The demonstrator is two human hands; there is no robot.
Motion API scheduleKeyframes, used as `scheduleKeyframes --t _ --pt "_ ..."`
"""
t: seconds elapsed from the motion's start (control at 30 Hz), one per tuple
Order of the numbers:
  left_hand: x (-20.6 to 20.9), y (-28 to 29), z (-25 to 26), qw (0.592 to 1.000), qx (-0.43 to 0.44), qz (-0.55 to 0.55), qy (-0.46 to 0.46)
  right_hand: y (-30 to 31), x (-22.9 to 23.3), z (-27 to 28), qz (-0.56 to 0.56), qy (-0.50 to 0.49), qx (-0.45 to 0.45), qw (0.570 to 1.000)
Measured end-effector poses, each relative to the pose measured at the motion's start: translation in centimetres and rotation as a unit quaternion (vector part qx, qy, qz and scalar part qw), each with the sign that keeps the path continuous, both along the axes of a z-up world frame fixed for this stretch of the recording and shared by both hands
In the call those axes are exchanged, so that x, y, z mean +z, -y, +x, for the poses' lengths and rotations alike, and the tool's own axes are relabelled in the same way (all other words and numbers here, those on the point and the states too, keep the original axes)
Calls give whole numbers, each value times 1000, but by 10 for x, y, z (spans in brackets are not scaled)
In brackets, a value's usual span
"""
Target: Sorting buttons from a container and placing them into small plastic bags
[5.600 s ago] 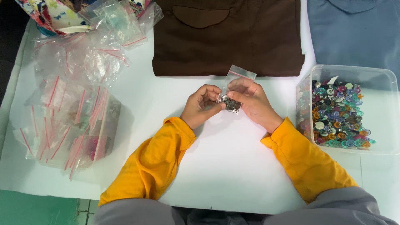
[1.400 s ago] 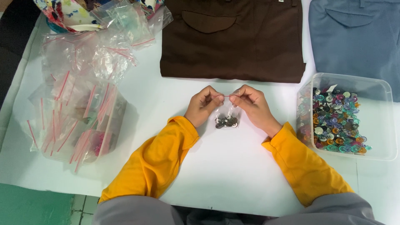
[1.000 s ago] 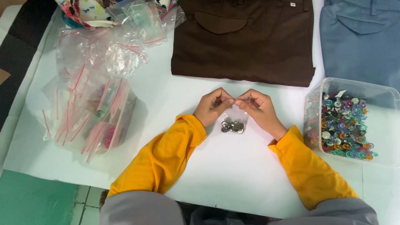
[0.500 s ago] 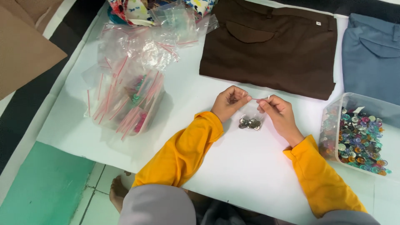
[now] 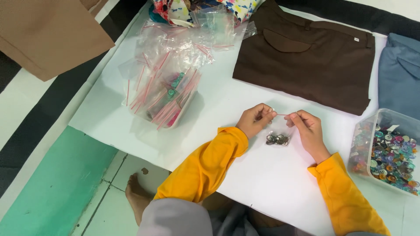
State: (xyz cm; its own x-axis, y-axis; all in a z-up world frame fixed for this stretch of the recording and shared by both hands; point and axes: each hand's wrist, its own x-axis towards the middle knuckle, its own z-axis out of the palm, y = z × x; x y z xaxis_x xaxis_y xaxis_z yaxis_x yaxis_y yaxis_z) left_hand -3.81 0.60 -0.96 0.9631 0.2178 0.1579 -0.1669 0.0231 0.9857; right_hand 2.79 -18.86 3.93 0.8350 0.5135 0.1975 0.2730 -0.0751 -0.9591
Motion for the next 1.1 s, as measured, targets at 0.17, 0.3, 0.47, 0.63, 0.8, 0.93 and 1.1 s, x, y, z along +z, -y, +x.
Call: scheduleKeyframes --t 0.17,0.3,0.47,0.63,0.8,0.93,1.1 --pt "12 -2 -19 998 28 45 22 -1 -4 -8 -8 -29 47 998" --pt "56 -19 -52 987 67 131 65 -14 18 -32 -49 -28 119 991" --pt "113 -68 -115 832 270 475 101 -9 28 -31 -101 -27 134 986" --pt "119 -114 -150 667 381 638 -58 -11 65 -40 -215 -41 169 961" --pt "62 -141 -139 583 377 710 -120 -7 57 -28 -266 -60 183 945" --pt "59 -150 -136 614 369 694 -67 -9 66 -20 -224 -69 158 959" --pt "85 -126 -154 760 249 593 93 -9 101 -21 -207 -76 64 973"
